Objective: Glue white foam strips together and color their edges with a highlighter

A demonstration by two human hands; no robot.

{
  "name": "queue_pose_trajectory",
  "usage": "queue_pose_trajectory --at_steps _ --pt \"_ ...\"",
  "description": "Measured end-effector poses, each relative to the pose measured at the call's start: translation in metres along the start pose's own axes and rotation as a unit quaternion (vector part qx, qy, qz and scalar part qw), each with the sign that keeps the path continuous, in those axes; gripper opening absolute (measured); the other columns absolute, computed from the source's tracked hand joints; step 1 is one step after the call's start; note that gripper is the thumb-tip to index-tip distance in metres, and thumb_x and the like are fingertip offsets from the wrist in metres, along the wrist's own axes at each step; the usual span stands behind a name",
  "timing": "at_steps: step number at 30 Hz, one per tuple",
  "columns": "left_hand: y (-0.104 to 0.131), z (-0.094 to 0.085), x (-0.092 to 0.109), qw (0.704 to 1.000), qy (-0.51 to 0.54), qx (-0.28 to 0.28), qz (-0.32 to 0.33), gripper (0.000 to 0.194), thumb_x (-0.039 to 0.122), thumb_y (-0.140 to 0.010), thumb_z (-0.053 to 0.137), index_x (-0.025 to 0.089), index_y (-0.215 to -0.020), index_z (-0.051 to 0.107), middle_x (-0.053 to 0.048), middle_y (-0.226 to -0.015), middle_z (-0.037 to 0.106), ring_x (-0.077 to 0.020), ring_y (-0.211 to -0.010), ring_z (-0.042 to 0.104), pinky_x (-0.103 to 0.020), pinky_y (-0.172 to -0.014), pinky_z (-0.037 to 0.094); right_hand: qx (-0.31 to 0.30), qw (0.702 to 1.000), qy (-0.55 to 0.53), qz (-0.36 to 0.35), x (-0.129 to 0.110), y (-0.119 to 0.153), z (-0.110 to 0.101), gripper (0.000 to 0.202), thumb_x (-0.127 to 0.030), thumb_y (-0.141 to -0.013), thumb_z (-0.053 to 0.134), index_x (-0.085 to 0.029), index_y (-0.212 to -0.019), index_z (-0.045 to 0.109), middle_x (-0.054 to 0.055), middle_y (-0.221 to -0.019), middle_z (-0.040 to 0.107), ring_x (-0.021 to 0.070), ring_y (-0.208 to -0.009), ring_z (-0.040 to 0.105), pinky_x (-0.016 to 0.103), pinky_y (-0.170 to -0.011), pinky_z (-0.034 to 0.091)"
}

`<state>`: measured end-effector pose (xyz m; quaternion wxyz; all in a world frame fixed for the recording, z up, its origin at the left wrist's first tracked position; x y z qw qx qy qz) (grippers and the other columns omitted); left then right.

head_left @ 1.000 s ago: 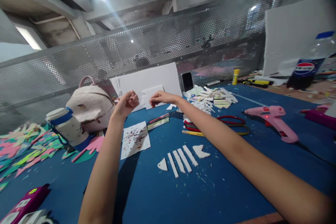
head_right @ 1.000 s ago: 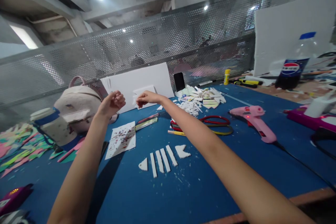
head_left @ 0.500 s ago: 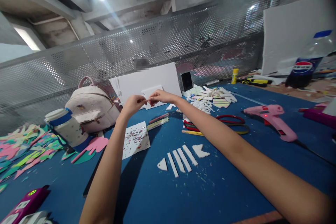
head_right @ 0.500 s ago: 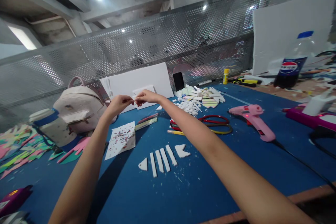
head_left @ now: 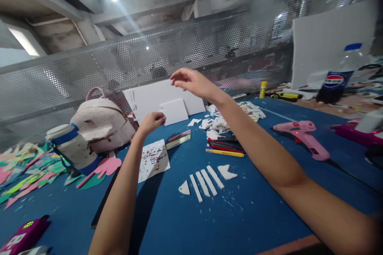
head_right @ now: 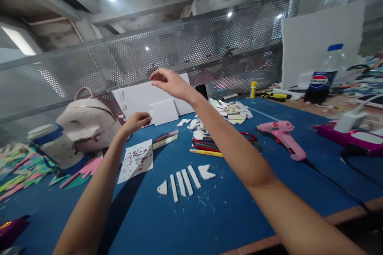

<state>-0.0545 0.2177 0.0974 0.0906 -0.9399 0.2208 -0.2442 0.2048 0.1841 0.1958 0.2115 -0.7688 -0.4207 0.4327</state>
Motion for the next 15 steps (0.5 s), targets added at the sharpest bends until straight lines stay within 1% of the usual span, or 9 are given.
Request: queue_pose_trajectory --at_steps 2,3,5,7,9,11,13,15 --pt "-0.001 0.001 0.0 1.0 0.006 -0.001 0.0 0.03 0.041 -0.099 0.064 0.016 -0.115 0.065 -0.006 -0.112 0.068 -0.0181 -0.093 0.068 -0.037 -0.083 0.06 0.008 1.0 0.019 -0.022 -0.028 0.015 -0.018 0.026 -0.013 -0.105 0.044 -0.012 -0.128 0.056 0.007 -0.116 0.069 0.0171 -0.109 0.064 0.031 -0.09 0.051" --pt "-0.001 0.002 0.0 1.0 0.009 -0.001 -0.001 0.029 0.041 -0.099 0.064 0.016 -0.115 0.065 -0.006 -0.112 0.068 -0.018 -0.093 0.068 -0.037 -0.083 0.06 -0.003 0.999 0.037 -0.027 -0.04 0.023 -0.025 0.026 -0.013 -0.105 0.043 -0.013 -0.126 0.057 0.006 -0.112 0.07 0.0164 -0.105 0.065 0.03 -0.087 0.05" --pt "-0.002 0.002 0.0 1.0 0.013 0.0 -0.007 0.029 0.041 -0.099 0.064 0.016 -0.115 0.065 -0.006 -0.112 0.068 -0.0179 -0.093 0.068 -0.037 -0.082 0.06 -0.046 0.994 0.092 -0.022 -0.055 0.042 -0.033 0.02 -0.015 -0.101 0.054 -0.015 -0.117 0.065 0.002 -0.098 0.071 0.0165 -0.092 0.066 0.03 -0.08 0.047" --pt "-0.002 0.003 0.0 1.0 0.015 0.002 -0.014 0.028 0.041 -0.099 0.064 0.016 -0.114 0.066 -0.006 -0.11 0.068 -0.0175 -0.092 0.068 -0.036 -0.081 0.06 -0.07 0.983 0.167 -0.005 -0.061 0.06 -0.039 0.017 -0.019 -0.098 0.061 -0.018 -0.112 0.069 0.001 -0.094 0.07 0.0175 -0.084 0.063 0.032 -0.078 0.043" --pt "-0.002 0.002 -0.001 1.0 0.018 0.006 -0.021 0.028 0.04 -0.099 0.064 0.016 -0.113 0.066 -0.005 -0.109 0.069 -0.017 -0.09 0.068 -0.035 -0.08 0.06 -0.096 0.967 0.236 0.021 -0.058 0.078 -0.045 0.016 -0.021 -0.097 0.062 -0.022 -0.111 0.07 0.003 -0.097 0.07 0.02 -0.085 0.062 0.034 -0.078 0.04" --pt "-0.001 0.001 -0.002 0.999 0.022 0.012 -0.025 0.027 0.04 -0.099 0.064 0.016 -0.112 0.066 -0.005 -0.109 0.069 -0.0168 -0.09 0.068 -0.035 -0.08 0.06 -0.15 0.944 0.287 0.058 -0.048 0.097 -0.05 0.015 -0.021 -0.096 0.063 -0.025 -0.108 0.071 0.004 -0.098 0.071 0.022 -0.088 0.063 0.035 -0.075 0.04" --pt "-0.001 0.0 -0.003 0.999 0.026 0.019 -0.028 0.027 0.04 -0.099 0.065 0.016 -0.112 0.066 -0.005 -0.109 0.069 -0.0168 -0.09 0.068 -0.035 -0.08 0.06 -0.214 0.913 0.328 0.111 -0.03 0.119 -0.056 0.011 -0.022 -0.095 0.065 -0.025 -0.103 0.072 0.006 -0.095 0.072 0.0213 -0.082 0.064 0.035 -0.072 0.042" --pt "0.0 0.0 -0.004 0.999 0.03 0.025 -0.03 0.027 0.04 -0.099 0.064 0.017 -0.111 0.066 -0.005 -0.109 0.069 -0.0168 -0.09 0.068 -0.035 -0.08 0.06 -0.279 0.872 0.363 0.173 -0.008 0.144 -0.059 0.004 -0.022 -0.093 0.069 -0.022 -0.094 0.073 0.007 -0.091 0.072 0.0201 -0.079 0.064 0.035 -0.074 0.048"
Point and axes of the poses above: each hand's wrist, its own y-axis away from the middle knuckle, its own z-axis out of the palm, x = y × z, the point moved 1 cm from there along -y, towards the middle knuckle
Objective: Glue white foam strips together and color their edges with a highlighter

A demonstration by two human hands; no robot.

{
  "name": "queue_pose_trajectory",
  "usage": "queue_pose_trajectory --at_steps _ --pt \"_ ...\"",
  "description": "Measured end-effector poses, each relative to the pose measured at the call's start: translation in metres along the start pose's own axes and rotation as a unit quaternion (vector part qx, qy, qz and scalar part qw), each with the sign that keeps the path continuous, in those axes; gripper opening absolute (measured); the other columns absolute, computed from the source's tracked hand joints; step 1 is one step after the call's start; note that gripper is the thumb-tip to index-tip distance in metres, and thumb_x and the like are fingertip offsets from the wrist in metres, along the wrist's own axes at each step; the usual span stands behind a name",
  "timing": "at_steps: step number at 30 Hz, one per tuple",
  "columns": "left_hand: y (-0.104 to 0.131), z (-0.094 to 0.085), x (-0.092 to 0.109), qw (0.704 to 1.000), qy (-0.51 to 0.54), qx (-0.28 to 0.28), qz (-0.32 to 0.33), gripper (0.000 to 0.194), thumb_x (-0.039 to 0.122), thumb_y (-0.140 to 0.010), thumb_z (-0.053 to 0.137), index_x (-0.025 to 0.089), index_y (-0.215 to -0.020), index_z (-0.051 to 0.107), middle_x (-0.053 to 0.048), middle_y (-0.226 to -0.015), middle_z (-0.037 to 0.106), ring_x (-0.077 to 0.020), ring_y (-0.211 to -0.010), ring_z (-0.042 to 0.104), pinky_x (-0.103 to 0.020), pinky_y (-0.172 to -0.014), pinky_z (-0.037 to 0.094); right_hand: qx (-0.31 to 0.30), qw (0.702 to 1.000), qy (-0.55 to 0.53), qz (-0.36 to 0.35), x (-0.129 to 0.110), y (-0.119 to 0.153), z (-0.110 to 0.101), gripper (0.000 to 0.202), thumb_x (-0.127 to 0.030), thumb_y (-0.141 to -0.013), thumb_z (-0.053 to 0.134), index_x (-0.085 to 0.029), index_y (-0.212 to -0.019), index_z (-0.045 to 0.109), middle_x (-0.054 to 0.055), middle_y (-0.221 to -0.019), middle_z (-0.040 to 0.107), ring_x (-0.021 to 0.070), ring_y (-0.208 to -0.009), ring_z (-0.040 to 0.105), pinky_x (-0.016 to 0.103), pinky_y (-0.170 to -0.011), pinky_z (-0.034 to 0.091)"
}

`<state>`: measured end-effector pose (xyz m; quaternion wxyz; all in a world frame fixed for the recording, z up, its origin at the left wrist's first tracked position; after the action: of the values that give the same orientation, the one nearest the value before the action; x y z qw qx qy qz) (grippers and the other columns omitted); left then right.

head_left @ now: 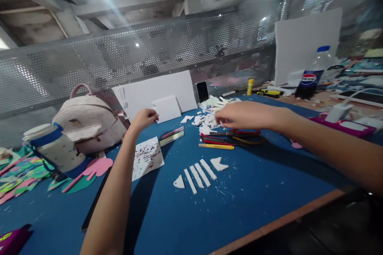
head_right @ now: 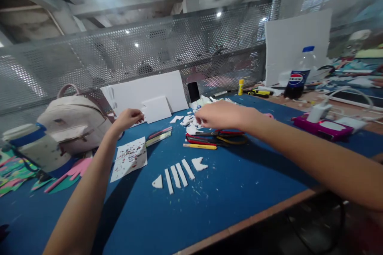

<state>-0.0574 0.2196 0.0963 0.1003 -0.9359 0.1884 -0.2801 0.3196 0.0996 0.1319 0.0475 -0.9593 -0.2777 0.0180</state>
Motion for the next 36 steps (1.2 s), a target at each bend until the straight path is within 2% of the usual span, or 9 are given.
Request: queue_pose_trajectory --at_steps 2,5,7,10,14,21,29,32,36 --pt "0.0 0.0 -0.001 1.0 0.002 0.001 -0.004 0.027 0.04 -0.099 0.064 0.017 -0.111 0.066 -0.005 -0.108 0.069 -0.0166 -0.089 0.068 -0.035 -0.08 0.06 -0.065 0.996 0.037 0.055 0.019 0.008 0.027 0.012 -0.032 -0.097 0.067 -0.02 -0.094 0.07 0.004 -0.096 0.071 0.0169 -0.083 0.065 0.035 -0.08 0.055" --pt "0.0 0.0 -0.001 1.0 -0.001 -0.005 -0.012 0.027 0.041 -0.099 0.064 0.016 -0.11 0.067 -0.005 -0.107 0.069 -0.0162 -0.088 0.068 -0.034 -0.079 0.06 -0.112 0.986 0.067 0.107 0.041 0.017 0.061 0.021 -0.035 -0.1 0.065 -0.017 -0.111 0.068 0.006 -0.111 0.07 0.0195 -0.094 0.068 0.04 -0.084 0.059" --pt "0.0 0.0 -0.001 1.0 -0.004 -0.015 -0.018 0.027 0.041 -0.099 0.064 0.016 -0.111 0.066 -0.005 -0.107 0.069 -0.0165 -0.089 0.068 -0.035 -0.079 0.06 -0.131 0.982 0.075 0.118 0.049 0.02 0.074 0.023 -0.034 -0.1 0.065 -0.017 -0.117 0.066 0.008 -0.116 0.069 0.0207 -0.098 0.069 0.04 -0.086 0.06" --pt "0.0 0.0 -0.001 0.999 -0.009 -0.035 -0.024 0.029 0.041 -0.099 0.064 0.016 -0.114 0.065 -0.006 -0.11 0.069 -0.0173 -0.091 0.068 -0.036 -0.081 0.06 -0.137 0.98 0.086 0.116 0.056 0.022 0.08 0.025 -0.033 -0.1 0.065 -0.019 -0.121 0.065 0.009 -0.124 0.066 0.0221 -0.105 0.067 0.042 -0.09 0.059" --pt "0.0 0.0 -0.001 0.998 -0.019 -0.054 -0.029 0.031 0.041 -0.099 0.064 0.015 -0.117 0.064 -0.006 -0.111 0.068 -0.0182 -0.093 0.068 -0.038 -0.082 0.06 -0.152 0.975 0.102 0.123 0.06 0.019 0.079 0.032 -0.034 -0.1 0.066 -0.016 -0.126 0.063 0.01 -0.125 0.066 0.0232 -0.104 0.068 0.044 -0.088 0.06" --pt "0.001 0.0 0.001 0.997 -0.035 -0.058 -0.028 0.032 0.041 -0.099 0.064 0.016 -0.118 0.064 -0.007 -0.113 0.068 -0.0188 -0.095 0.068 -0.039 -0.084 0.06 -0.16 0.966 0.152 0.133 0.059 0.014 0.069 0.028 -0.035 -0.098 0.067 -0.015 -0.118 0.066 0.009 -0.118 0.068 0.0225 -0.101 0.068 0.042 -0.086 0.06" --pt "0.002 0.001 0.002 0.997 -0.032 -0.061 -0.017 0.03 0.041 -0.099 0.064 0.015 -0.114 0.065 -0.005 -0.107 0.068 -0.0166 -0.088 0.068 -0.035 -0.078 0.06 -0.063 0.961 0.217 0.162 0.055 0.012 0.026 0.025 -0.036 -0.099 0.066 -0.016 -0.114 0.066 0.008 -0.115 0.067 0.02 -0.094 0.067 0.038 -0.079 0.06" --pt "0.001 0.001 0.002 0.998 -0.03 -0.062 -0.012 0.03 0.041 -0.099 0.064 0.015 -0.115 0.064 -0.006 -0.108 0.068 -0.0168 -0.089 0.068 -0.036 -0.079 0.06 -0.014 0.953 0.244 0.18 0.045 0.005 0.012 0.027 -0.039 -0.1 0.063 -0.016 -0.114 0.066 0.008 -0.113 0.068 0.0198 -0.093 0.068 0.038 -0.08 0.06" --pt "0.001 0.001 0.003 0.997 -0.033 -0.066 -0.009 0.03 0.041 -0.099 0.064 0.015 -0.116 0.064 -0.006 -0.11 0.068 -0.0172 -0.09 0.068 -0.036 -0.08 0.06 0.037 0.951 0.267 0.154 0.023 -0.013 0.005 0.033 -0.043 -0.101 0.062 -0.015 -0.117 0.065 0.009 -0.115 0.068 0.0213 -0.096 0.068 0.04 -0.082 0.06"
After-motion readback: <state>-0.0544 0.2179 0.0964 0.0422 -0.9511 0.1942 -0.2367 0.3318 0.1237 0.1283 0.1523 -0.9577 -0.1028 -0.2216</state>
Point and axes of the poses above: each hand's wrist, its own y-axis away from the middle knuckle, its own z-axis out of the palm, x = y × z, the point moved 1 cm from there along -y, towards the middle knuckle
